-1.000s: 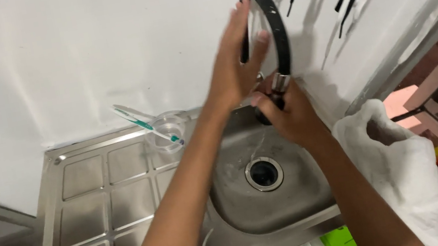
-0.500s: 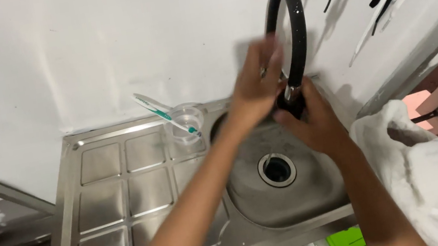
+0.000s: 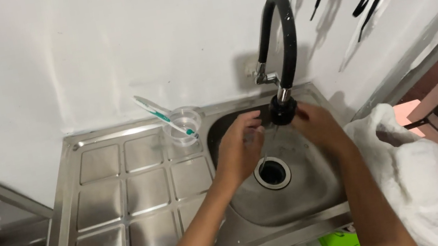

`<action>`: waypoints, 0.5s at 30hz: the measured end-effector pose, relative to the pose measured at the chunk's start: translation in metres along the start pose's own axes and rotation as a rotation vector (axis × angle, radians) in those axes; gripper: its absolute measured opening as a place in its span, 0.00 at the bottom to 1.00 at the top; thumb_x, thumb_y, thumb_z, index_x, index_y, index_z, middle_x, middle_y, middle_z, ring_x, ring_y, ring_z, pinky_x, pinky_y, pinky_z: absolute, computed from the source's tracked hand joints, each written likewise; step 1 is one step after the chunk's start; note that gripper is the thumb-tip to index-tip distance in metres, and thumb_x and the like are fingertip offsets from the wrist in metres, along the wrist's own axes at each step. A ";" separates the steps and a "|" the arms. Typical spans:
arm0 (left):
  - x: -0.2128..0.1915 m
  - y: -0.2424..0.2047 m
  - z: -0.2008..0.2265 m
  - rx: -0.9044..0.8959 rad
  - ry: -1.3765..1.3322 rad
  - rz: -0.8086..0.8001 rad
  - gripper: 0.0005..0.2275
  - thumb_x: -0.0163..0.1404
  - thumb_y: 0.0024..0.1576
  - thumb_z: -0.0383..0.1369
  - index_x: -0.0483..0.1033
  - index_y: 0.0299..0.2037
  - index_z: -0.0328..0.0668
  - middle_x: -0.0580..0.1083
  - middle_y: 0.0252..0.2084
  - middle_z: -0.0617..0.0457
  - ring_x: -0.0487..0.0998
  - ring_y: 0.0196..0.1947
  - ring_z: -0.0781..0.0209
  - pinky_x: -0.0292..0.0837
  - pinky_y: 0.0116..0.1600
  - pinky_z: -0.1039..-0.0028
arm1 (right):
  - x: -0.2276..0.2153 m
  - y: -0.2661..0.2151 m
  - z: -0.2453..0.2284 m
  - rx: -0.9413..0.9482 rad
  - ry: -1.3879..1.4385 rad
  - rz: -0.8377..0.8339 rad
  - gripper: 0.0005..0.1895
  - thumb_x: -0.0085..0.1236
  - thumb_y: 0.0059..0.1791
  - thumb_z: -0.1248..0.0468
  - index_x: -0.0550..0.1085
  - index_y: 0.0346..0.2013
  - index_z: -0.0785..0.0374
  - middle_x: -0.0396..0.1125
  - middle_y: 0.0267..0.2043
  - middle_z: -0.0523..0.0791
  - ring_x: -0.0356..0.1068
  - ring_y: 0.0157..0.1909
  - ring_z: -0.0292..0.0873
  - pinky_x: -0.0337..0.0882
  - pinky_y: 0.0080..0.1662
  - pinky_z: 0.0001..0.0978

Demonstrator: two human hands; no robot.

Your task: Cleaning a sink area, including scrubbing a small item with a toothbrush, rinsing a container, and wiping the drainboard with a cloth.

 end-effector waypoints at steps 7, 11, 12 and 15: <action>-0.011 -0.011 0.028 0.144 -0.084 -0.028 0.18 0.50 0.62 0.28 0.72 0.63 0.47 0.79 0.51 0.46 0.78 0.53 0.46 0.78 0.54 0.59 | 0.024 0.091 0.027 0.079 0.256 0.084 0.23 0.59 0.51 0.47 0.79 0.50 0.61 0.73 0.48 0.56 0.72 0.51 0.59 0.68 0.52 0.48; -0.012 -0.013 0.023 0.155 -0.125 -0.032 0.18 0.47 0.63 0.28 0.72 0.64 0.47 0.79 0.51 0.47 0.78 0.53 0.48 0.78 0.54 0.60 | 0.000 0.072 -0.039 0.048 0.494 0.167 0.17 0.49 0.52 0.48 0.80 0.31 0.51 0.73 0.27 0.45 0.69 0.34 0.42 0.61 0.37 0.30; -0.013 -0.012 0.024 0.147 -0.124 -0.031 0.18 0.47 0.63 0.28 0.72 0.64 0.47 0.79 0.51 0.47 0.78 0.53 0.48 0.78 0.54 0.60 | 0.003 0.083 -0.035 0.053 0.494 0.161 0.17 0.49 0.52 0.48 0.80 0.31 0.51 0.73 0.27 0.45 0.69 0.34 0.42 0.61 0.37 0.30; -0.013 -0.012 0.028 0.165 -0.132 -0.027 0.18 0.46 0.64 0.28 0.72 0.65 0.46 0.79 0.50 0.46 0.78 0.53 0.48 0.79 0.53 0.59 | 0.011 0.101 -0.022 0.006 0.687 0.082 0.23 0.59 0.54 0.51 0.74 0.58 0.62 0.73 0.50 0.51 0.73 0.49 0.45 0.74 0.49 0.31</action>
Point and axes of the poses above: each hand's wrist, its own y-axis towards the middle knuckle, its own x-axis out of the palm, z = x × y, the point moved 1 cm from there along y, towards the middle knuckle
